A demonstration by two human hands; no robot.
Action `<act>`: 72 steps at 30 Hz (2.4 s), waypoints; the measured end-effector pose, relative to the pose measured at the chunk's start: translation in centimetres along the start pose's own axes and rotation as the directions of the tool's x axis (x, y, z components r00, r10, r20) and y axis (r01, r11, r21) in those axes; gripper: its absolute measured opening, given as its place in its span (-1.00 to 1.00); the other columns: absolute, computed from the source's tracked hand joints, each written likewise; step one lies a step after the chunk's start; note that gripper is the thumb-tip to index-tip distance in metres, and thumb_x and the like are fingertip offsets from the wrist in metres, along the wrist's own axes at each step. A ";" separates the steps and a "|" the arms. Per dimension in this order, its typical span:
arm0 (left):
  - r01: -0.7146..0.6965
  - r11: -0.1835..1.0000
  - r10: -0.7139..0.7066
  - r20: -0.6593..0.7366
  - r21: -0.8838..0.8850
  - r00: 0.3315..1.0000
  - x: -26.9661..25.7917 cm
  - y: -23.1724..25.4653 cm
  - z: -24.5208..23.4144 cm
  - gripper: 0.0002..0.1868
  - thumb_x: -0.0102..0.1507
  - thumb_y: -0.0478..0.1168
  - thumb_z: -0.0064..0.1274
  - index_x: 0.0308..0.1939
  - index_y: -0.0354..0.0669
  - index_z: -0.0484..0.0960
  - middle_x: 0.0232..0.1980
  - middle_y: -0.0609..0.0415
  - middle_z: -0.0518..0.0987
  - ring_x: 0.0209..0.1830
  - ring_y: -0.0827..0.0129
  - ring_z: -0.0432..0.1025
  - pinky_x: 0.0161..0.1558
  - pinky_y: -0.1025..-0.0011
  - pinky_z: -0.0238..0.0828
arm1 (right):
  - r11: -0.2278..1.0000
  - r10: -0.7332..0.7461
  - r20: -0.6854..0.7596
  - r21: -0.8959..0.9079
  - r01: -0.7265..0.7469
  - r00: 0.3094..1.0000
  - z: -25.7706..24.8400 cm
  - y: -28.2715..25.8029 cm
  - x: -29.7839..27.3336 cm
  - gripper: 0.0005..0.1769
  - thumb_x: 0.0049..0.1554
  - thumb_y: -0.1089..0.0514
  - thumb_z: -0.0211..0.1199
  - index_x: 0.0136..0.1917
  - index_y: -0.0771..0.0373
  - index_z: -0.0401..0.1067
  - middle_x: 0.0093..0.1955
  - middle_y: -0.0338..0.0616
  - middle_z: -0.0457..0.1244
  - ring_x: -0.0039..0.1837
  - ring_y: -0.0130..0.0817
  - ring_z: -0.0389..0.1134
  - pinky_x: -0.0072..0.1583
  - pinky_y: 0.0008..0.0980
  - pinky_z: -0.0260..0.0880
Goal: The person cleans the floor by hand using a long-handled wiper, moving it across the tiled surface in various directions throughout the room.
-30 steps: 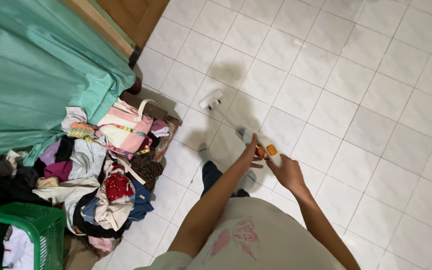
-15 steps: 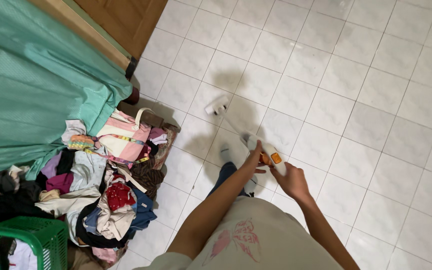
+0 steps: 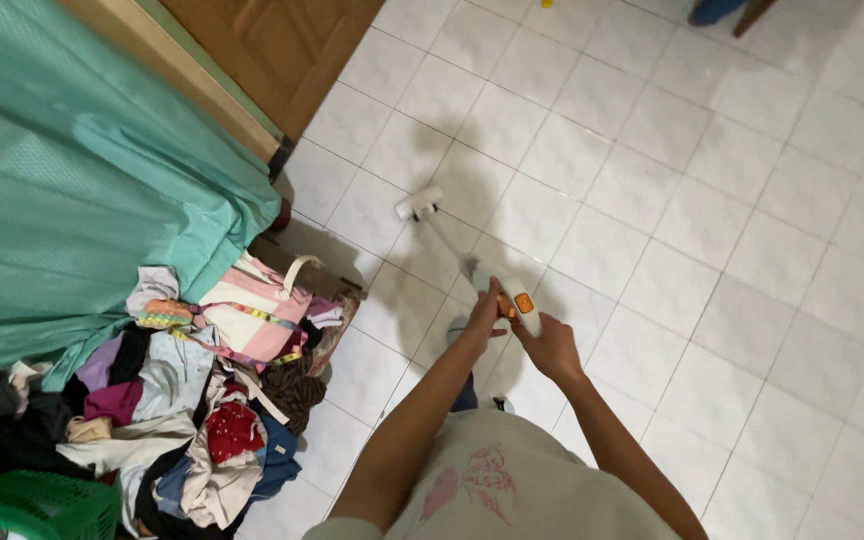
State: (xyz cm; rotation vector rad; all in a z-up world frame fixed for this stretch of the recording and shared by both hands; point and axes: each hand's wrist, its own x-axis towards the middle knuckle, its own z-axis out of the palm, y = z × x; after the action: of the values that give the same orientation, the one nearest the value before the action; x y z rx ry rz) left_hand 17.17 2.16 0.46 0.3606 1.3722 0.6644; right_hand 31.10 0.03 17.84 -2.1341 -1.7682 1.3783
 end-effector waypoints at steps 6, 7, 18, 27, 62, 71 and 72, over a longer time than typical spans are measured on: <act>-0.036 0.999 0.036 -0.051 0.004 0.998 3.1 6.2 -3.1 -0.02 0.18 0.63 -0.44 0.41 0.03 0.19 0.30 0.04 0.47 0.32 0.25 0.37 0.07 0.13 0.43 | 0.999 -0.008 0.009 0.050 0.008 1.000 0.7 -4.4 6.9 -0.44 0.13 -0.24 0.28 -0.10 0.38 0.47 -0.41 0.08 0.34 -0.39 -0.19 0.38 -0.27 -0.15 0.36; -0.032 0.999 0.032 -0.053 0.003 0.998 3.5 6.9 -3.4 -0.02 0.18 0.63 -0.44 0.41 0.03 0.19 0.30 0.04 0.47 0.32 0.25 0.37 0.07 0.13 0.43 | 0.998 -0.054 -0.016 0.024 0.055 0.998 1.0 -4.7 7.9 -0.43 0.13 -0.25 0.29 -0.10 0.39 0.48 -0.40 0.07 0.35 -0.38 -0.18 0.39 -0.26 -0.17 0.37; -0.035 0.999 0.034 -0.087 -0.019 0.996 5.3 9.7 -4.7 -0.09 0.24 0.56 -0.41 0.42 0.04 0.24 0.31 0.05 0.48 0.33 0.30 0.34 0.08 0.18 0.44 | 0.990 -0.064 0.085 0.128 0.053 0.994 -0.4 -7.8 11.2 -0.49 0.11 -0.22 0.30 -0.08 0.32 0.47 -0.38 -0.10 0.36 -0.42 -0.36 0.42 -0.32 -0.34 0.47; -0.025 0.983 0.001 -0.129 -0.179 0.992 7.7 8.3 -0.1 -0.16 0.25 0.52 -0.37 0.40 0.10 0.23 0.32 0.06 0.42 0.34 0.21 0.35 0.13 0.03 0.45 | 0.936 -0.114 0.297 0.351 0.002 0.948 -4.3 -3.2 13.3 -0.56 0.06 -0.07 0.45 -0.16 0.38 0.44 -0.48 -0.15 0.23 -0.50 -0.39 0.24 -0.40 -0.33 0.25; 0.063 0.998 -0.064 0.054 0.012 0.997 7.0 4.0 31.8 -0.03 0.24 0.59 -0.58 0.37 -0.05 0.33 0.30 -0.06 0.49 0.31 0.15 0.39 0.14 0.03 0.42 | 0.998 -0.041 0.118 -0.044 0.046 0.992 -28.0 18.1 7.2 -0.25 0.02 -0.42 0.32 -0.26 0.41 0.39 -0.53 -0.03 0.27 -0.51 -0.27 0.35 -0.42 -0.27 0.42; 0.010 0.999 -0.011 -0.026 -0.048 1.000 8.7 8.9 28.6 -0.12 0.27 0.55 -0.49 0.29 -0.07 0.26 0.26 -0.03 0.46 0.28 0.20 0.41 0.14 0.05 0.39 | 0.998 -0.066 0.125 -0.007 0.068 0.990 -27.4 13.1 11.8 -0.35 0.04 -0.37 0.30 -0.29 0.31 0.40 -0.58 -0.07 0.23 -0.55 -0.31 0.31 -0.45 -0.33 0.33; 0.011 0.999 -0.013 -0.041 -0.039 0.999 9.0 9.7 28.0 -0.13 0.27 0.55 -0.50 0.27 -0.07 0.28 0.25 -0.03 0.47 0.26 0.21 0.41 0.13 0.06 0.39 | 0.998 -0.067 0.122 -0.009 0.069 0.990 -27.2 12.4 12.4 -0.35 0.04 -0.37 0.30 -0.29 0.31 0.40 -0.58 -0.07 0.23 -0.55 -0.31 0.31 -0.45 -0.33 0.33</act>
State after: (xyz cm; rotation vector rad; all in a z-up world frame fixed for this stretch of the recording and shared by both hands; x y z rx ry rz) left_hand 42.82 19.17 4.36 0.3088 1.3981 0.6912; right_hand 57.44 18.76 20.27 -2.0154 -1.8791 1.5136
